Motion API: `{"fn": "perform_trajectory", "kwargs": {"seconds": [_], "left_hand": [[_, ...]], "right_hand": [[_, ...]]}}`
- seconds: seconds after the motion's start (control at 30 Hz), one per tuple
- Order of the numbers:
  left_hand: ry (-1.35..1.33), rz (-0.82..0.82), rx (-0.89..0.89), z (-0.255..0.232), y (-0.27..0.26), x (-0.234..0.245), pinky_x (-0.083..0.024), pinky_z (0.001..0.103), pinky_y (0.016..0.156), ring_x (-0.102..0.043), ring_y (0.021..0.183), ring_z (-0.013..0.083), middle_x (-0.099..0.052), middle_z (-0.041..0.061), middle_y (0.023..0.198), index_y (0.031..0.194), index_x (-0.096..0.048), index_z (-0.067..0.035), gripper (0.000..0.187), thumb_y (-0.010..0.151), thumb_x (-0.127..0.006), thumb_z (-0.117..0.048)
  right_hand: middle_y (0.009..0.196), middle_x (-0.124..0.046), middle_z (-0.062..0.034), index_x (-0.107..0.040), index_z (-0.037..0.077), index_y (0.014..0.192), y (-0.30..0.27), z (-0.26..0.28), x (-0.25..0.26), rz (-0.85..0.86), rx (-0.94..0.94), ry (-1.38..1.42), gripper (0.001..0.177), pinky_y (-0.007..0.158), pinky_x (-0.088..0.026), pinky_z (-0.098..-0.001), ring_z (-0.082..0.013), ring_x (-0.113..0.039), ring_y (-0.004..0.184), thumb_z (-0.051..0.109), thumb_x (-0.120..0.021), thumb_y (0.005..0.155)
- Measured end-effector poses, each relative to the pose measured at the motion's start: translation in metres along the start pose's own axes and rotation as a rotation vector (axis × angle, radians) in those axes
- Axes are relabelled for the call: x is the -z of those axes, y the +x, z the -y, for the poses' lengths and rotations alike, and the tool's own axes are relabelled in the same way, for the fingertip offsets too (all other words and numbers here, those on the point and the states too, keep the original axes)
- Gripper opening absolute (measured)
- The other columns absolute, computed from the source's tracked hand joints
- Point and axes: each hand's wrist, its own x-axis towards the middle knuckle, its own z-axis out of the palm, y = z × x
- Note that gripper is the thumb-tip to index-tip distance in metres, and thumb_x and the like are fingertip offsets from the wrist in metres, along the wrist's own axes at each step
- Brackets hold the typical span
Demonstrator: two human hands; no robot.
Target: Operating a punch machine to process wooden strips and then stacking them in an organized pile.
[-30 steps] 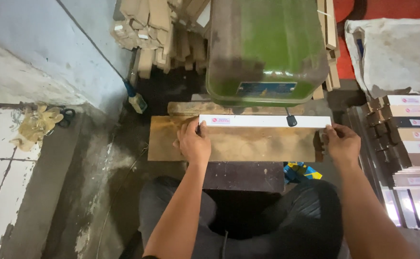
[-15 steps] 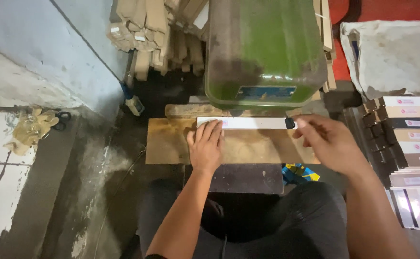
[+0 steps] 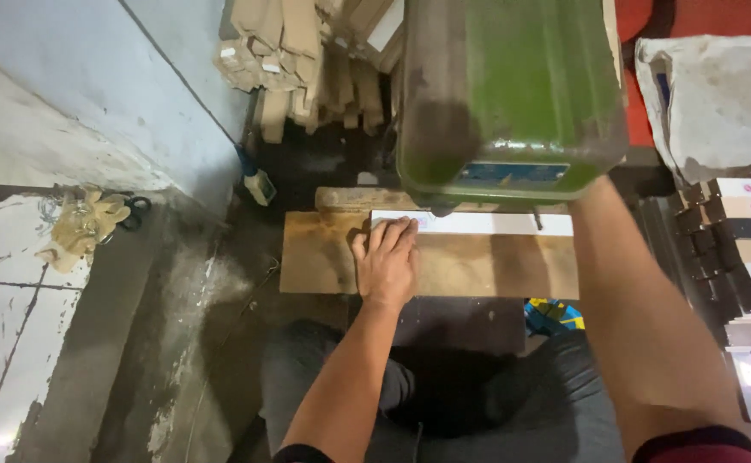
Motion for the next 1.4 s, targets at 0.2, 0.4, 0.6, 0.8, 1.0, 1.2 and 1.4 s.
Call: {"fn": "perform_trajectory", "kwargs": {"seconds": [0.2,0.4,0.6,0.8,1.0,1.2,1.4], "left_hand": [[0.004,0.109,0.011,-0.003,0.002,0.014,-0.023,0.050,0.110,-0.046,0.134,0.0167,-0.064,-0.006,0.131,0.139,-0.063,-0.025,0.041,0.101,-0.049,-0.018],[0.058,0.174,0.004,-0.005,0.003,0.014,-0.024,0.049,0.110,-0.042,0.137,0.0186,-0.060,-0.003,0.133,0.141,-0.060,-0.020,0.041,0.101,-0.051,-0.024],[0.028,-0.003,-0.050,-0.009,0.004,0.016,-0.030,0.046,0.110,-0.050,0.130,0.0189,-0.064,-0.002,0.129,0.134,-0.066,-0.019,0.037,0.100,-0.054,-0.020],[0.022,-0.044,-0.092,-0.011,0.002,0.014,-0.031,0.048,0.110,-0.052,0.131,0.0203,-0.064,0.000,0.132,0.135,-0.066,-0.019,0.038,0.098,-0.055,-0.019],[0.074,-0.111,-0.138,-0.008,0.001,0.007,-0.032,0.047,0.109,-0.053,0.130,0.0186,-0.063,-0.001,0.135,0.133,-0.067,-0.023,0.041,0.095,-0.055,-0.020],[0.040,-0.099,-0.135,-0.009,0.001,0.011,-0.032,0.047,0.110,-0.054,0.129,0.0190,-0.065,-0.001,0.135,0.133,-0.069,-0.022,0.041,0.093,-0.058,-0.019],[0.029,-0.081,-0.144,-0.010,0.002,0.013,-0.031,0.048,0.111,-0.054,0.129,0.0191,-0.067,-0.001,0.130,0.133,-0.069,-0.023,0.040,0.096,-0.055,-0.020]], "right_hand": [[0.113,-0.068,-0.0195,-0.067,0.006,0.126,-0.009,0.042,0.040,-0.147,0.241,0.137,0.034,0.099,-0.048,-0.0445,-0.0323,-0.064,0.109,0.025,-0.042,0.111],[0.112,-0.067,-0.0072,-0.065,0.021,0.135,-0.033,0.075,0.053,-0.332,0.286,0.358,0.033,0.085,-0.058,-0.0349,-0.0185,-0.066,0.098,0.017,-0.045,0.109],[0.124,-0.059,-0.0257,-0.051,-0.008,0.138,-0.087,0.049,0.022,-0.447,0.615,0.337,0.039,0.097,-0.053,-0.0559,-0.0440,-0.061,0.118,-0.014,-0.042,0.100],[0.121,-0.055,-0.0161,-0.061,-0.004,0.129,-0.111,-0.003,-0.011,-0.538,0.572,0.202,0.029,0.093,-0.054,-0.0484,-0.0439,-0.060,0.119,-0.003,-0.061,0.099],[0.129,-0.057,-0.0181,-0.059,0.000,0.132,-0.123,0.013,-0.009,-0.519,0.555,0.192,0.030,0.094,-0.053,-0.0452,-0.0387,-0.056,0.120,0.004,-0.061,0.102],[0.132,-0.061,-0.0207,-0.059,-0.003,0.133,-0.124,0.017,-0.008,-0.523,0.561,0.164,0.032,0.094,-0.054,-0.0466,-0.0380,-0.054,0.120,0.000,-0.062,0.101],[0.122,-0.064,-0.0221,-0.064,-0.005,0.127,-0.122,0.021,-0.006,-0.571,0.570,0.115,0.024,0.089,-0.055,-0.0463,-0.0383,-0.055,0.109,-0.003,-0.058,0.104]]}}
